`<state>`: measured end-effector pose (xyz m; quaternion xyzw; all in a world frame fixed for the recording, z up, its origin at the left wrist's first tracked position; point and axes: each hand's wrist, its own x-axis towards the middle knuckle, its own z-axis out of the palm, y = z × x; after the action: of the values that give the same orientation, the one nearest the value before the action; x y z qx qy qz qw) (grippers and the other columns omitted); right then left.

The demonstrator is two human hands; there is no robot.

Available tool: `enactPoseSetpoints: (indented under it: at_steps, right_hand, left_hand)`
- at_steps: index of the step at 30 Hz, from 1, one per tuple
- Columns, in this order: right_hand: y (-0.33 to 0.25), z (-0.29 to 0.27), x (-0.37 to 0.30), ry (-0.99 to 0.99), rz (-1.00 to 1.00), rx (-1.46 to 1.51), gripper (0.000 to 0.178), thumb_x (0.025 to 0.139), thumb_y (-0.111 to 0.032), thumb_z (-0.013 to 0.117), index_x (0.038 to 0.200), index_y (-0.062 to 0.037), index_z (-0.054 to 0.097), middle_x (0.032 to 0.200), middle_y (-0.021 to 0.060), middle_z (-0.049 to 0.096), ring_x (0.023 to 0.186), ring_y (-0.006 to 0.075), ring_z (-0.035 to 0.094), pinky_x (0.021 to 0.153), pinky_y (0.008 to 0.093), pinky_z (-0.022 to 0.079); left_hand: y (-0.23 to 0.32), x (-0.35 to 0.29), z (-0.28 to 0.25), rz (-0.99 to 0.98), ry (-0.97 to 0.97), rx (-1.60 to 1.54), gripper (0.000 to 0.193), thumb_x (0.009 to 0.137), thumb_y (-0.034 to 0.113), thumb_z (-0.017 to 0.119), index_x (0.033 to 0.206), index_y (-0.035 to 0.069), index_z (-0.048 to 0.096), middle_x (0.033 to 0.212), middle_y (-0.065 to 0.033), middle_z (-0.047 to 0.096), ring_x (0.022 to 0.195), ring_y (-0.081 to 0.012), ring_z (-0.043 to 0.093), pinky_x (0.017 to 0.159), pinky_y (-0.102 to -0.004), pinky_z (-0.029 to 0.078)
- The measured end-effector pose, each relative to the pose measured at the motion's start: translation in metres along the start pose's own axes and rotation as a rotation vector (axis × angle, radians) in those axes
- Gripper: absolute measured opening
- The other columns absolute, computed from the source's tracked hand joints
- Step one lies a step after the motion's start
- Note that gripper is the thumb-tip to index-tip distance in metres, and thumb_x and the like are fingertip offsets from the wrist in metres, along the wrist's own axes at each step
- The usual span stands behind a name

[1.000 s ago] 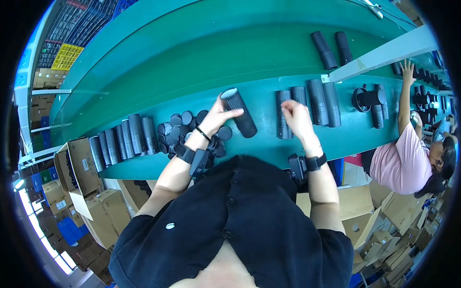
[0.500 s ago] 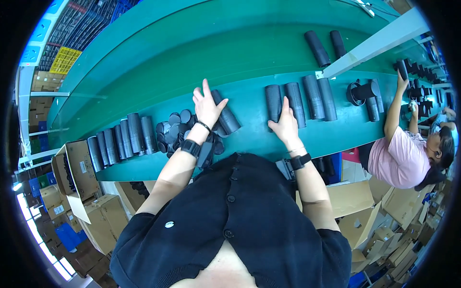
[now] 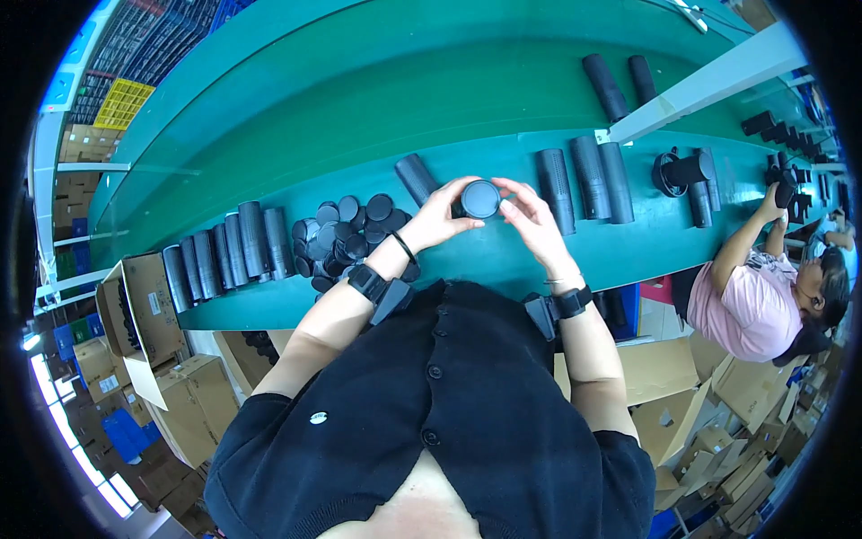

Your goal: The person picks up a stack of black cylinders and places them into a cardboard box lined with newspaper. They then pick up individual cylinders and fit a black cap onto the end of each one before placing them back onto the conveyor belt.

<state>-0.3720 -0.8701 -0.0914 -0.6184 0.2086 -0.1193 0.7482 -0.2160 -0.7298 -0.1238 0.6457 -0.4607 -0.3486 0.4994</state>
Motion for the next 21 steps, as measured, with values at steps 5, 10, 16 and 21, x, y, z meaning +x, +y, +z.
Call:
enactPoseSetpoints:
  at_steps: [5, 10, 16, 21]
  right_hand:
    - [0.0, 0.006, 0.004, -0.035, 0.005, 0.022, 0.035, 0.09, -0.016, 0.064, 0.124, -0.0078, 0.062, 0.099, -0.0006, 0.047, 0.083, 0.0072, 0.047, 0.071, 0.021, 0.042]
    - [0.004, 0.007, 0.003, -0.063, 0.035, 0.089, 0.034, 0.088, -0.016, 0.066, 0.121, -0.007, 0.064, 0.093, -0.0015, 0.047, 0.081, 0.0075, 0.046, 0.07, 0.0216, 0.041]
    - [0.008, 0.01, 0.007, -0.041, 0.098, 0.122, 0.047, 0.079, -0.018, 0.075, 0.123, -0.0083, 0.063, 0.095, 0.0007, 0.053, 0.087, 0.0115, 0.05, 0.08, 0.0245, 0.041]
    - [0.008, 0.001, -0.006, -0.123, -0.049, -0.308, 0.08, 0.065, -0.014, 0.081, 0.137, -0.0059, 0.046, 0.118, 0.0091, 0.058, 0.111, 0.0215, 0.055, 0.096, 0.0324, 0.042]
  left_hand:
    - [0.005, -0.004, 0.008, -0.02, -0.06, -0.085, 0.071, 0.079, 0.021, 0.075, 0.136, 0.004, 0.037, 0.132, -0.0172, 0.047, 0.127, -0.0273, 0.045, 0.104, -0.0378, 0.039]
    - [0.002, -0.008, 0.012, -0.128, -0.075, -0.257, 0.063, 0.088, 0.026, 0.067, 0.137, 0.004, 0.034, 0.13, -0.0147, 0.046, 0.124, -0.0241, 0.045, 0.104, -0.0357, 0.037]
    - [0.004, -0.002, -0.004, -0.191, -0.042, -0.738, 0.05, 0.084, 0.016, 0.065, 0.127, 0.009, 0.04, 0.124, -0.0116, 0.049, 0.117, -0.0202, 0.049, 0.103, -0.035, 0.038]
    - [0.022, -0.003, -0.021, -0.039, -0.168, -1.395, 0.042, 0.082, 0.02, 0.064, 0.119, 0.008, 0.048, 0.125, -0.02, 0.052, 0.123, -0.0343, 0.047, 0.108, -0.0457, 0.035]
